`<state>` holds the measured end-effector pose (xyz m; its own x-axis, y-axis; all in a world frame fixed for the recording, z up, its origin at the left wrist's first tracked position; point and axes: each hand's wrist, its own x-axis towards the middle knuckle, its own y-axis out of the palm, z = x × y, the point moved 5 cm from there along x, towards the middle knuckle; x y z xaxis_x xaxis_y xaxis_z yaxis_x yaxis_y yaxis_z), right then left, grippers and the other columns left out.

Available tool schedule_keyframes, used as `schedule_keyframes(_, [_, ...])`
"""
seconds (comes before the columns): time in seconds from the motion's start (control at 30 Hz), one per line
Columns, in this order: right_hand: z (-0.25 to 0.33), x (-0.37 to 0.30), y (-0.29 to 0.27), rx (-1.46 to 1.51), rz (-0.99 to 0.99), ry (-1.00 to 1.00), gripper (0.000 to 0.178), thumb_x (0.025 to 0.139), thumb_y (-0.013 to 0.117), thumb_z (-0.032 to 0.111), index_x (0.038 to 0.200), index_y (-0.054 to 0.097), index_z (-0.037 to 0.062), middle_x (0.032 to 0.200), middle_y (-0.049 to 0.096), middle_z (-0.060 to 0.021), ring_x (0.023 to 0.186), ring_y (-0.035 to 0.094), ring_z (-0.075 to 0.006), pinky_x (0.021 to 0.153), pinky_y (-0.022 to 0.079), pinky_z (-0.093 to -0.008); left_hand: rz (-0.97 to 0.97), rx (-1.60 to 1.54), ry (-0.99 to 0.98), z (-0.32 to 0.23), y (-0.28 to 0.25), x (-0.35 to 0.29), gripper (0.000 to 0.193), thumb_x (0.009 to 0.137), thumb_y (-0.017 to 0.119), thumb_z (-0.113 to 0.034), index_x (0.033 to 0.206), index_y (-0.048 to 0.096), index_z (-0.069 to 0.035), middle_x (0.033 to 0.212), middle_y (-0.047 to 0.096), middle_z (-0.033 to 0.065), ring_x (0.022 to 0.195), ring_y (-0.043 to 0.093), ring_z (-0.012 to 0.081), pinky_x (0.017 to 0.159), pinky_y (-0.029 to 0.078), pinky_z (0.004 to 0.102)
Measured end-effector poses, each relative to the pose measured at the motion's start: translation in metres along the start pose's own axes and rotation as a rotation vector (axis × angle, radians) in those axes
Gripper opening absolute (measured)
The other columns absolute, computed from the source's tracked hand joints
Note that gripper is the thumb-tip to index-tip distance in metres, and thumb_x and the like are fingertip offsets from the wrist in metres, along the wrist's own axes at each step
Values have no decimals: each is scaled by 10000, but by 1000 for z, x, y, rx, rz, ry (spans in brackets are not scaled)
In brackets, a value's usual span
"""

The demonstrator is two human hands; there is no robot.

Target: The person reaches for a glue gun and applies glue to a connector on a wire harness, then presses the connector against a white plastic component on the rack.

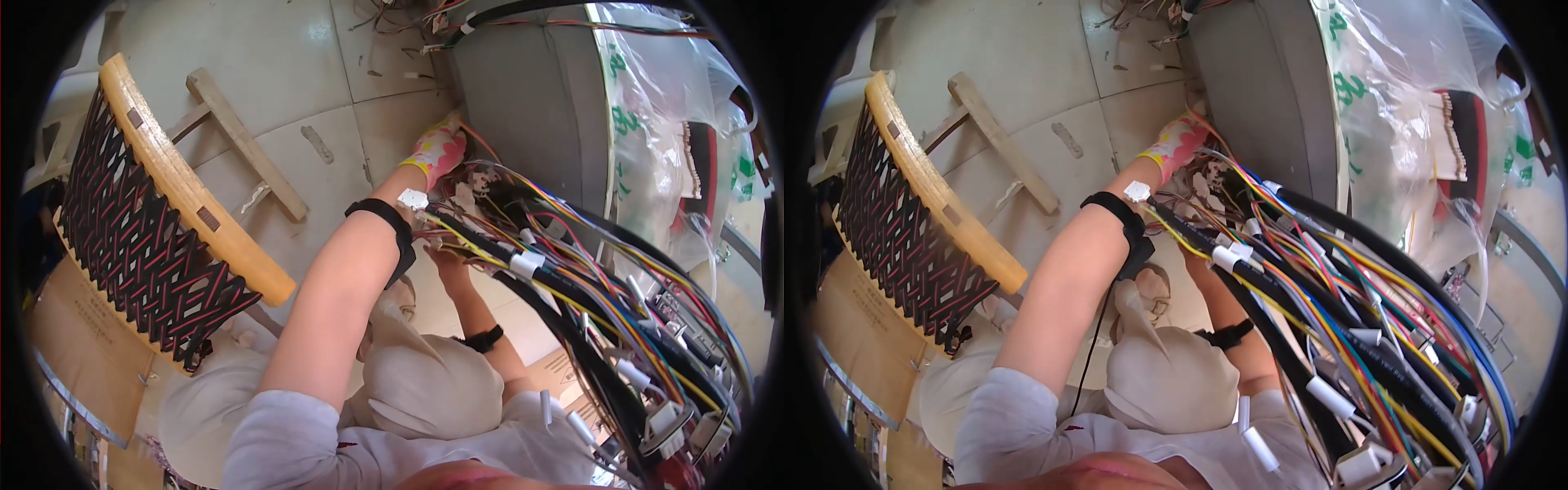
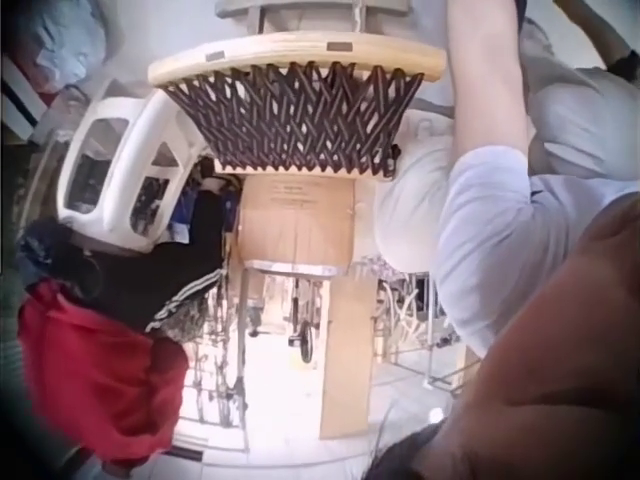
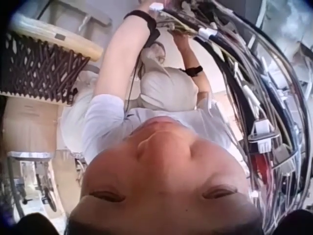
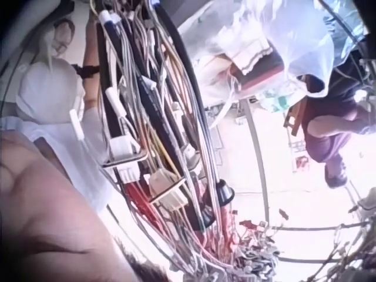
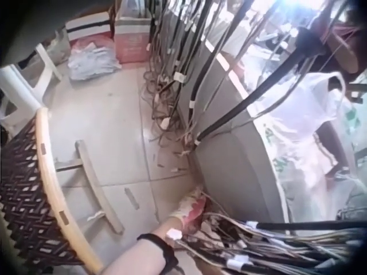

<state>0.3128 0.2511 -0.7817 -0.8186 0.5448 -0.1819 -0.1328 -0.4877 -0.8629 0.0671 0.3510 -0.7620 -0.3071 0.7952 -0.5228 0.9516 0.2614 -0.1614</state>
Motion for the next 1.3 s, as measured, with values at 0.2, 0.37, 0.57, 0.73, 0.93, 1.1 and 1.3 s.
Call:
schedule_keyframes(0.2, [-14,-12,-38,-135,-111,277,141,857,572,140,963,598,51,781,588,-83,591,560,-160,528,470,-304,24,58,-17,73,43,59,376,847,469,-305,1098,600,-58,1063,617,201,973,605,363,803,489,400])
schedule_keyframes(0.37, [-82,-52,-29,-267,-243,307,197,858,571,211,975,582,53,833,584,-106,670,565,-197,600,469,-330,-145,372,72,1,24,18,380,836,489,-272,1145,586,-74,1072,614,197,919,626,350,773,508,395])
schedule_keyframes(0.57, [-127,-59,39,253,-14,810,348,870,555,334,1085,563,60,948,591,-156,810,597,-289,733,480,-388,-173,454,-78,-8,-57,-34,387,858,429,-273,1207,556,-163,1080,623,141,949,612,329,821,488,406])
schedule_keyframes(0.73, [-26,-41,7,130,20,479,73,787,627,81,811,585,26,752,600,-42,729,570,-141,651,463,-293,-389,108,-253,52,-102,-98,374,875,429,-295,1202,565,-171,1125,606,141,1016,583,317,858,464,412])
schedule_keyframes(0.93, [97,8,-52,221,425,302,399,742,666,282,1045,585,36,672,625,-88,651,636,-274,590,500,-373,-474,63,-195,127,-90,-137,413,898,497,-310,1271,510,-134,706,595,39,586,552,119,586,462,273])
schedule_keyframes(1.1, [94,2,-44,199,515,431,506,746,677,306,1106,548,-26,591,578,-110,552,600,-231,526,469,-349,-259,118,-427,107,-86,-163,497,896,414,-436,1257,505,-107,1104,616,154,1055,563,332,901,430,395])
schedule_keyframes(1.3, [28,23,49,840,546,647,447,872,568,353,1182,507,37,725,627,-80,626,616,-188,611,513,-311,-28,-263,-362,133,-19,-133,509,915,457,-417,1268,474,-52,1068,621,123,1023,577,236,886,431,344])
